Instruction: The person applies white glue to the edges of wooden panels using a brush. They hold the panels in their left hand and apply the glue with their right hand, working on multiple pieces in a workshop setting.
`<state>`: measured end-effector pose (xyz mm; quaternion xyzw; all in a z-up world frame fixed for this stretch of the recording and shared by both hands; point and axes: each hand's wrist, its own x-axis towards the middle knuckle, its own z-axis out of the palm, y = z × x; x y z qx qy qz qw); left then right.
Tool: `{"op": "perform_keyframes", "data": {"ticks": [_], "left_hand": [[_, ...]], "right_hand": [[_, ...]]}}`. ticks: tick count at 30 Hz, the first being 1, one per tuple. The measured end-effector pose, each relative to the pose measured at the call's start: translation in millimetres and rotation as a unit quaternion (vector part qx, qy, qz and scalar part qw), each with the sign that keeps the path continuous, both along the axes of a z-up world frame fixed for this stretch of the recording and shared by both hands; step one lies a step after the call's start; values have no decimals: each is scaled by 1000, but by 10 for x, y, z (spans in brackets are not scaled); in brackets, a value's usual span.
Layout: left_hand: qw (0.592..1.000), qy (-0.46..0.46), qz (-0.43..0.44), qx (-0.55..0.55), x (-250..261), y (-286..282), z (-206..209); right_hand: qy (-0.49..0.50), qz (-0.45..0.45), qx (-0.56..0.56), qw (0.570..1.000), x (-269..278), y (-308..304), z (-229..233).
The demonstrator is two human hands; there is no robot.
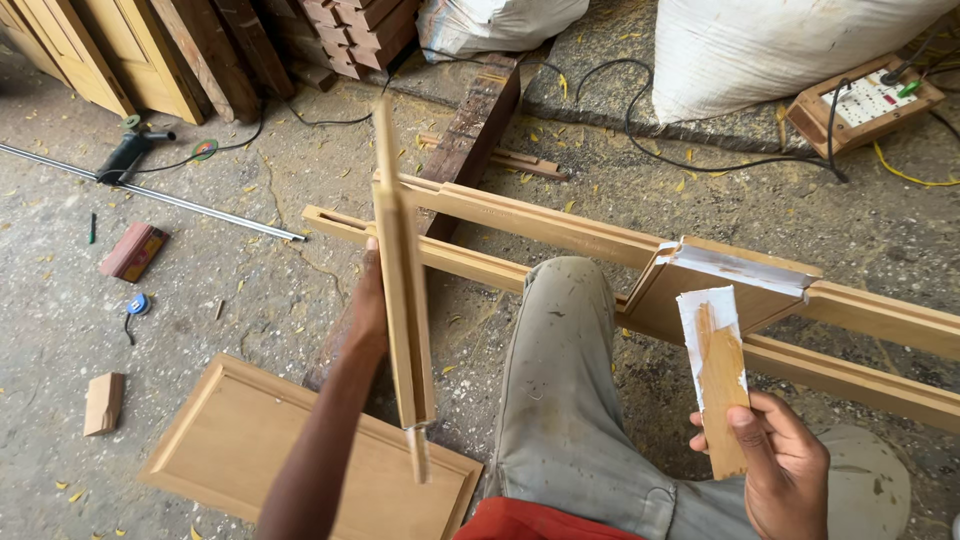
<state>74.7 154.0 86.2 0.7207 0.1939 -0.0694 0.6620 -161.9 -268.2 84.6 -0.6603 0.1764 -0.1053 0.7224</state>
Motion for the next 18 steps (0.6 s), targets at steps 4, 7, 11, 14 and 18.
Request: {"op": "perform_keyframes", "data": {"ticks": [4, 7, 11, 14, 18], "left_hand": [[947, -197, -165, 193, 36, 100, 332], [882, -227, -212, 356, -63, 32, 248], [885, -221, -237, 333, -194, -204, -12], [903, -159, -242, 319, -234, -408, -222], [903, -161, -282, 281, -165, -519, -494]], "right_hand": [[-37, 38, 54, 997, -13, -93, -9], [-41, 56, 71, 995, -77, -92, -39], [-32, 98, 122, 987, -174, -82, -14], [-14, 113, 199, 973, -270, -70, 34], [16, 103, 296, 950, -350, 77, 19]]}}
